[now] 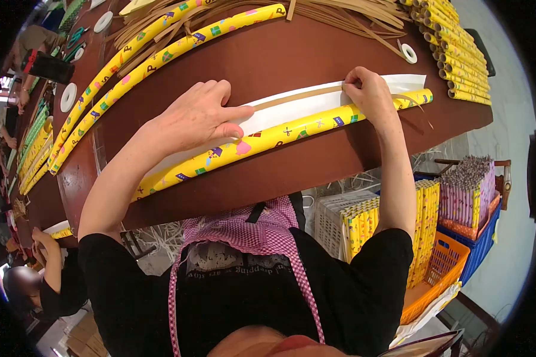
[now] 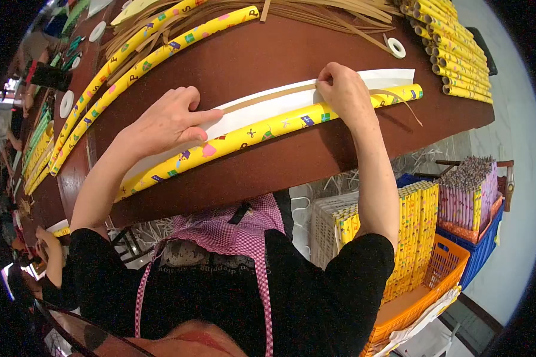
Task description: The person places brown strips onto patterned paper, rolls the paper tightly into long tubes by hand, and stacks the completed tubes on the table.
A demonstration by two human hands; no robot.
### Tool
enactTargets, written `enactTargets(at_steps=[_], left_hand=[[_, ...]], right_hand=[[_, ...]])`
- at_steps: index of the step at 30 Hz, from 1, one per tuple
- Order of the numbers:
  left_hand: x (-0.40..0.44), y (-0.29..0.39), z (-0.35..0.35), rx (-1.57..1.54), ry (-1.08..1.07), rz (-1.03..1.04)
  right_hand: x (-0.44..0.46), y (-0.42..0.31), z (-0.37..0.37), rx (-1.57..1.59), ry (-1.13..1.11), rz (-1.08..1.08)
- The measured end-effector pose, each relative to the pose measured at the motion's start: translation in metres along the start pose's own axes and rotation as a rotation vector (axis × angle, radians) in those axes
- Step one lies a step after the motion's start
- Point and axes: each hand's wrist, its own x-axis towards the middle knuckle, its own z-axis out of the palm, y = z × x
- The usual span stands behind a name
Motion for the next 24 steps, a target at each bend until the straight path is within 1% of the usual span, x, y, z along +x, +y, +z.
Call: enactTargets(at_steps=[3,10,12,19,22,24], left_hand=[[0.014,-0.001,0.002,0.02,0.044,0.043],[0.056,0.001,0.005,0.047,0.027,0.1],[0.067,0.002,0.006,0.004,0.031,0.122],[0.103,0.014,0.002,-0.017,-0.033,0.105],[0.12,0.016,0.01,-0.046,-0.014,0.11],[0.124,0.017,0.012,-0.03,0.046,0.173]], right_hand=[[0.0,0.0,0.0,-0.01,-0.001,-0.006],[0.0,-0.001,-0.001,0.0,-0.003,0.0],[0.0,0.0,0.0,0.014,-0.004,0.003],[0.0,0.0,0.001,0.003,0.02,-0.006],[-0.001,0.003,0.002,0.003,0.019,-0.016],[0.003,0.01,0.006,0.025,0.015,-0.053]])
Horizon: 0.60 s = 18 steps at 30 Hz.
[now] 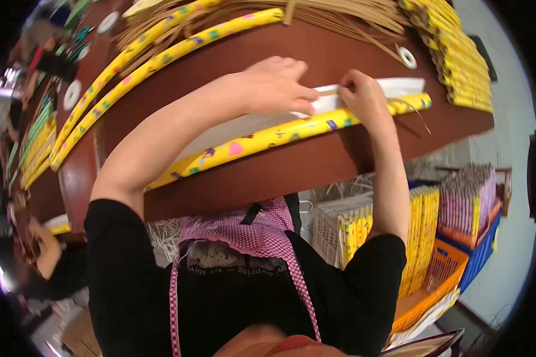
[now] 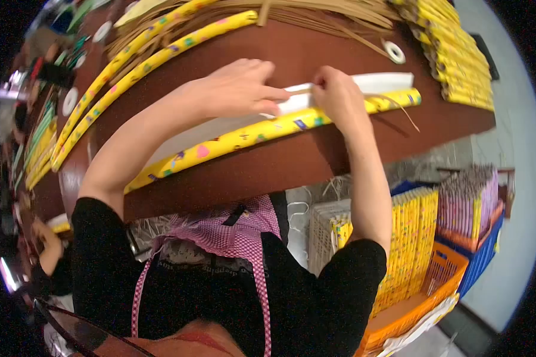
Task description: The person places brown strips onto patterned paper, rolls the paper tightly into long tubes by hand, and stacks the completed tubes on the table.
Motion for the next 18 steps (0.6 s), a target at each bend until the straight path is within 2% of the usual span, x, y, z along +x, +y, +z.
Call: enactTargets(at_steps=[2,3,4,5,6,7,10,12,15,18], left_hand=[[-0.004,0.007,-0.001,0.009,0.057,-0.002],[-0.017,0.018,-0.005,-0.035,0.169,0.007],[-0.025,0.027,-0.008,0.056,0.121,-0.004],[-0.038,0.037,-0.002,0.088,0.195,-0.048],[-0.062,0.054,-0.001,0.172,0.325,-0.064],[-0.082,0.066,0.007,0.193,0.461,-0.102],[-0.149,0.094,0.003,0.241,0.45,-0.252],[-0.182,0.103,0.013,0.258,0.467,-0.432],[-0.228,0.104,0.02,0.243,0.487,-0.54],[-0.242,0.102,0.031,0.3,0.465,-0.564]], right_hand=[[0.0,0.001,0.002,0.032,0.032,-0.074],[0.002,0.004,0.003,0.023,0.016,-0.094],[0.0,0.0,0.0,0.059,-0.013,-0.088],[0.003,0.005,0.004,0.035,-0.026,-0.119],[0.0,-0.006,-0.003,0.07,-0.079,-0.014],[0.003,0.003,-0.001,-0.019,-0.04,-0.116],[0.006,0.01,-0.001,-0.026,-0.041,-0.128],[0.006,0.009,-0.003,-0.014,-0.049,-0.124],[0.005,0.007,-0.005,-0.032,-0.035,-0.148],[0.006,0.01,-0.004,-0.051,-0.032,-0.172]])
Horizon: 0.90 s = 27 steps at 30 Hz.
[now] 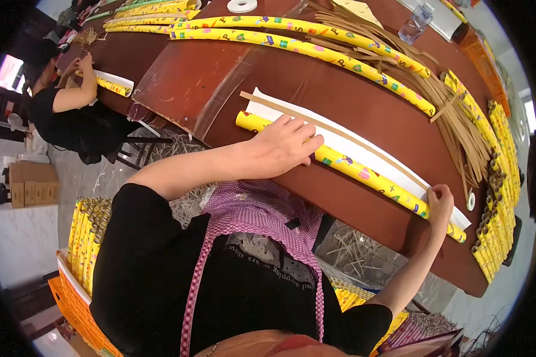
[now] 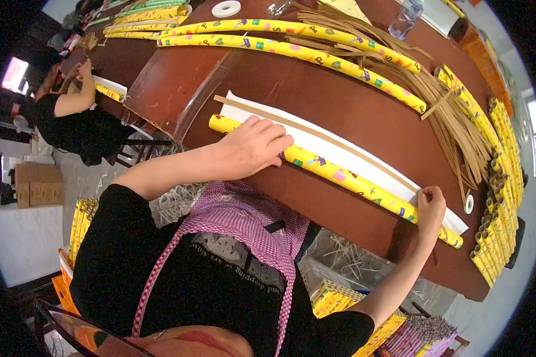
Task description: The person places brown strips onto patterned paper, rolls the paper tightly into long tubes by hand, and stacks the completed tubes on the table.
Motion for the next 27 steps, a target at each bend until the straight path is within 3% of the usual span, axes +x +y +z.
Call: enactTargets(at_steps=[7,9,11,16,27], left_hand=[[-0.002,-0.01,0.0,-0.108,-0.042,-0.022],[-0.004,-0.018,-0.004,-0.055,0.104,0.024],[-0.017,-0.035,-0.011,-0.062,0.076,0.0],[-0.05,-0.074,-0.039,-0.041,0.045,-0.036],[-0.081,-0.104,-0.075,-0.009,-0.08,-0.2]], right_hand=[[0.005,-0.011,-0.001,-0.036,-0.069,0.064],[0.008,-0.018,0.003,-0.071,-0.092,0.104],[0.007,-0.024,0.017,-0.101,-0.031,0.001],[-0.002,-0.114,0.036,-0.177,-0.07,0.084],[-0.008,-0.181,0.064,-0.252,-0.042,0.013]])
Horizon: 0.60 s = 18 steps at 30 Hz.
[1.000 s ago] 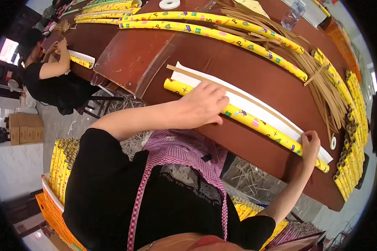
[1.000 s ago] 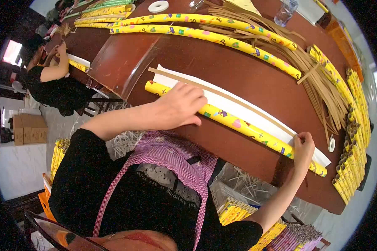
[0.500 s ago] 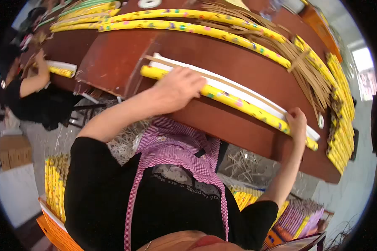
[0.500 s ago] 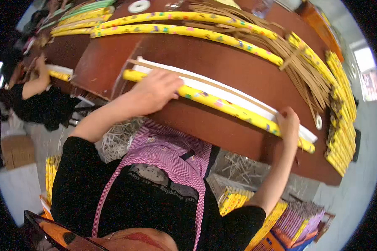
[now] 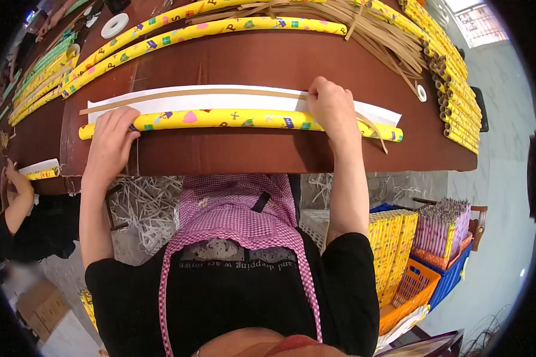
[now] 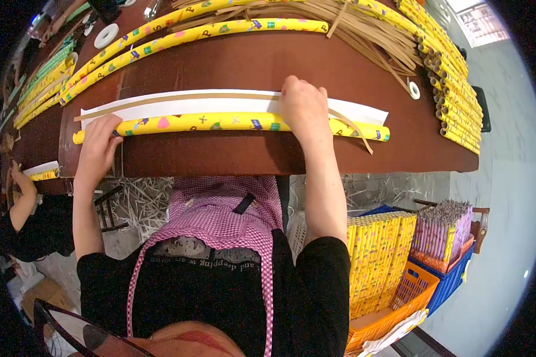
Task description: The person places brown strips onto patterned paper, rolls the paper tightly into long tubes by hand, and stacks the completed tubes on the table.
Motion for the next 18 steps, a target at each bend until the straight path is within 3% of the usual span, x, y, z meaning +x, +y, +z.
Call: enactTargets(at_steps=[7,15,18], left_hand=[[-0.007,-0.01,-0.002,-0.039,-0.066,-0.101],[0.097,0.124,0.05,-0.17,0.142,0.342],[0.132,0.157,0.07,-0.175,0.106,0.376]], right_hand=[[-0.008,-0.016,0.006,0.065,0.049,-0.021],[-0.005,-0.011,0.012,0.108,0.052,-0.021],[-0.005,-0.008,0.018,0.115,0.066,-0.023]])
